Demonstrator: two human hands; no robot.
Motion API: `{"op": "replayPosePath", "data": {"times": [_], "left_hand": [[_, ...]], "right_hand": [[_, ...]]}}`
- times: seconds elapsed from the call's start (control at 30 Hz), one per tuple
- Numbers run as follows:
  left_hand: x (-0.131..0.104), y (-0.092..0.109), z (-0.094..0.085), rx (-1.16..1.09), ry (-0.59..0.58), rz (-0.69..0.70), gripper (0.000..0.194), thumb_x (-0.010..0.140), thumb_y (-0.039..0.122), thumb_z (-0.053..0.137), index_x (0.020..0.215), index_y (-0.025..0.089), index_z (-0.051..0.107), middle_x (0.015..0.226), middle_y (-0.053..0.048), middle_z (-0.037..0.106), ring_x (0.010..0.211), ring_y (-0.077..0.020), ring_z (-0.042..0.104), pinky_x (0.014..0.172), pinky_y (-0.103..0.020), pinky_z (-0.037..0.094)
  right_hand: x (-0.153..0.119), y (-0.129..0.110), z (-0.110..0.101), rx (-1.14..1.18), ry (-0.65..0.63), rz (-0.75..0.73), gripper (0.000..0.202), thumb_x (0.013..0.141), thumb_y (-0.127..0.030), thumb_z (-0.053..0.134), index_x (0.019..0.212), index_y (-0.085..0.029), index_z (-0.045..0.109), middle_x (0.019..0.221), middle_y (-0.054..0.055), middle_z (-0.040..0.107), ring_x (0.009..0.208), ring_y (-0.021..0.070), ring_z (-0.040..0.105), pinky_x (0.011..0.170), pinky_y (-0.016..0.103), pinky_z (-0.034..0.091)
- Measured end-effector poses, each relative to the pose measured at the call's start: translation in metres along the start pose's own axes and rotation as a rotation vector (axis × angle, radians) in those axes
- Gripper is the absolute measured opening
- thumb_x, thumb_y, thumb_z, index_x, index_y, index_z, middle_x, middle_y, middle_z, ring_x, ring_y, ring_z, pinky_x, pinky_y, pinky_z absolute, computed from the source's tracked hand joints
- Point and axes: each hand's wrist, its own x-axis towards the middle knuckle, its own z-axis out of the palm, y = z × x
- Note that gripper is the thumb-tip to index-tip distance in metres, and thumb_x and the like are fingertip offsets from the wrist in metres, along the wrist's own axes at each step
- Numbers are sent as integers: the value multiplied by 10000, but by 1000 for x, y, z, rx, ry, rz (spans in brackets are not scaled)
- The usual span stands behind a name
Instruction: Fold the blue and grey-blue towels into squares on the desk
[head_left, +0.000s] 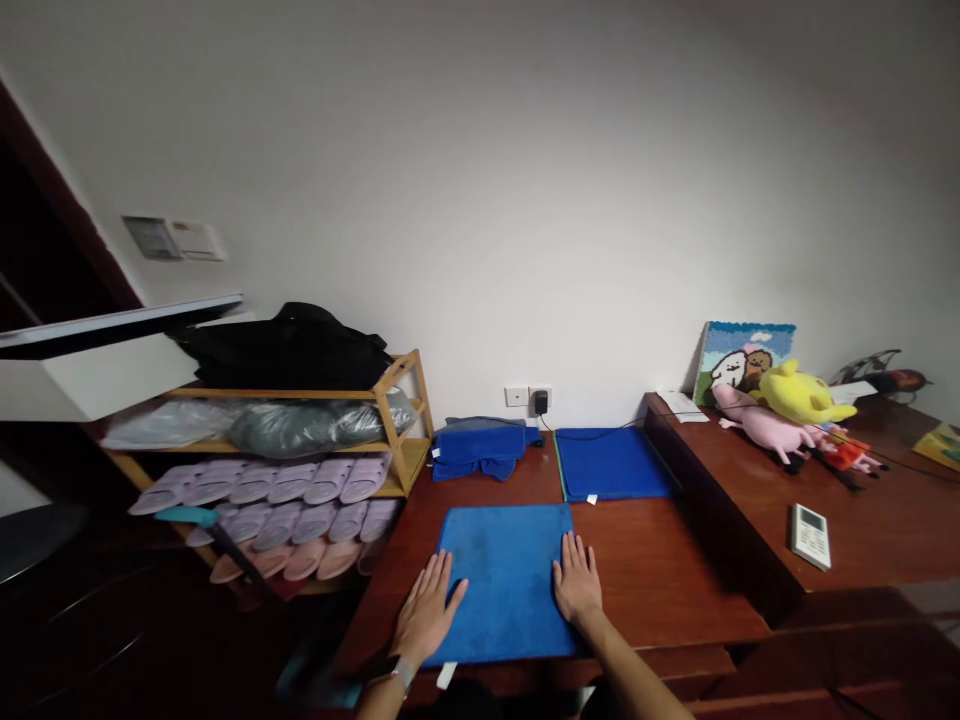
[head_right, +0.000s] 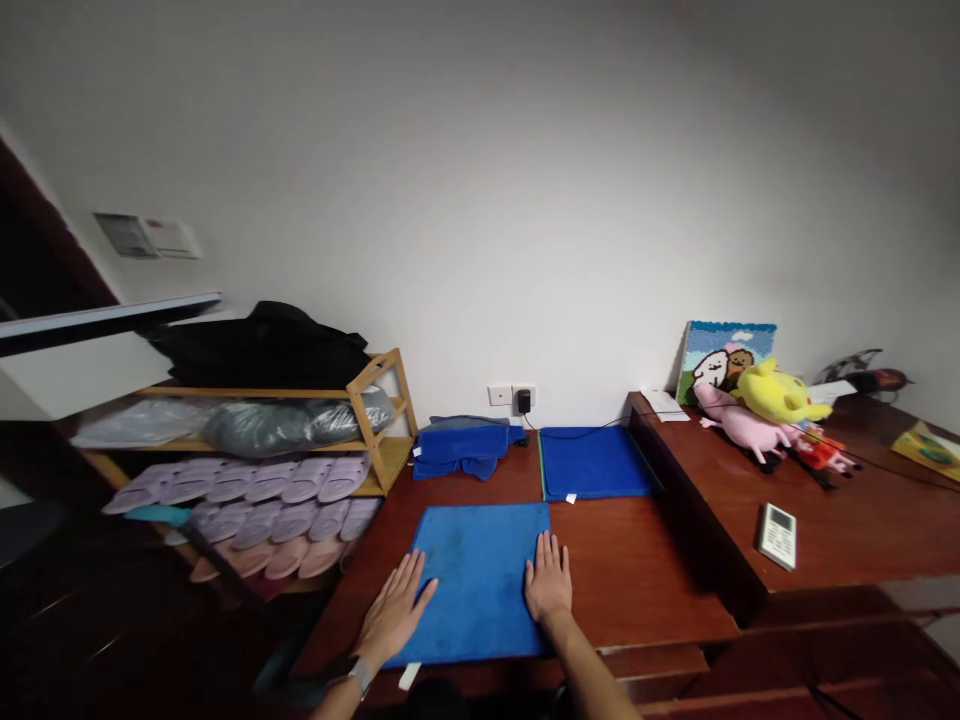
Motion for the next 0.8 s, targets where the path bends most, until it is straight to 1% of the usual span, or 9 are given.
{"op": "replayPosePath", "data": {"times": [0.1,0.2,0.33,0.4,0.5,0.6,0.67,0.73,0.8], "left_hand": [[4,-1,-1,-2,6,-19,858,989,714,241,1610,125,306,1690,-107,261,1574,-265,235,1283,-477,236],[7,2,-5,-10,18,-18,832,992,699,251,1605,141,329,1679,-113,292,1566,-275,260,1279,-500,239],[2,5,-9,-8,29,-34,845,992,693,255,1589,104,357,1665,-135,322,1556,-281,289,1282,-499,242],[-3,16,-10,-12,59,-27,843,998,687,245,1588,94,357,1664,-139,324,1554,-276,295,1285,-496,243],[-7,55,-8,-45,75,99,776,1024,642,231,1603,136,332,1675,-102,317,1559,-248,288,1288,-468,245],[-2,112,-3,-100,52,324,690,1046,584,243,1628,215,271,1681,-53,320,1556,-231,298,1280,-449,273],[4,145,3,-126,46,410,668,1050,563,257,1634,238,240,1678,-57,330,1549,-239,318,1268,-463,298],[9,165,11,-130,32,412,674,1050,566,263,1630,225,252,1666,-85,353,1540,-254,337,1260,-483,311],[12,171,17,-121,9,378,688,1046,584,259,1622,208,282,1660,-102,361,1540,-261,338,1261,-492,308]], "right_hand": [[7,-2,-2,-5,-13,-5,659,1047,-437,152,1636,-143,170,1714,23,125,1596,213,94,1292,439,23],[7,-4,-7,-5,-17,-4,654,1050,-444,154,1637,-156,183,1712,31,150,1593,216,113,1290,450,47],[-12,0,-3,-3,12,-20,667,1052,-480,153,1636,-161,200,1709,25,164,1593,215,115,1293,446,66],[-26,3,3,7,29,-24,669,1051,-494,162,1637,-174,201,1707,10,166,1592,213,122,1295,442,82],[-43,5,9,23,15,-29,663,1050,-492,168,1637,-185,201,1705,0,158,1591,215,124,1296,450,86],[-49,4,9,24,1,-34,658,1048,-470,176,1637,-179,200,1707,3,142,1593,220,104,1297,454,73],[-49,3,8,23,6,-37,659,1048,-469,183,1636,-173,209,1706,8,148,1593,223,103,1299,456,71],[-48,2,8,24,14,-39,660,1050,-474,179,1634,-169,219,1706,11,153,1593,224,101,1300,456,69],[-46,2,9,28,18,-44,662,1051,-482,170,1633,-171,222,1708,11,145,1594,223,98,1300,454,70]]}}
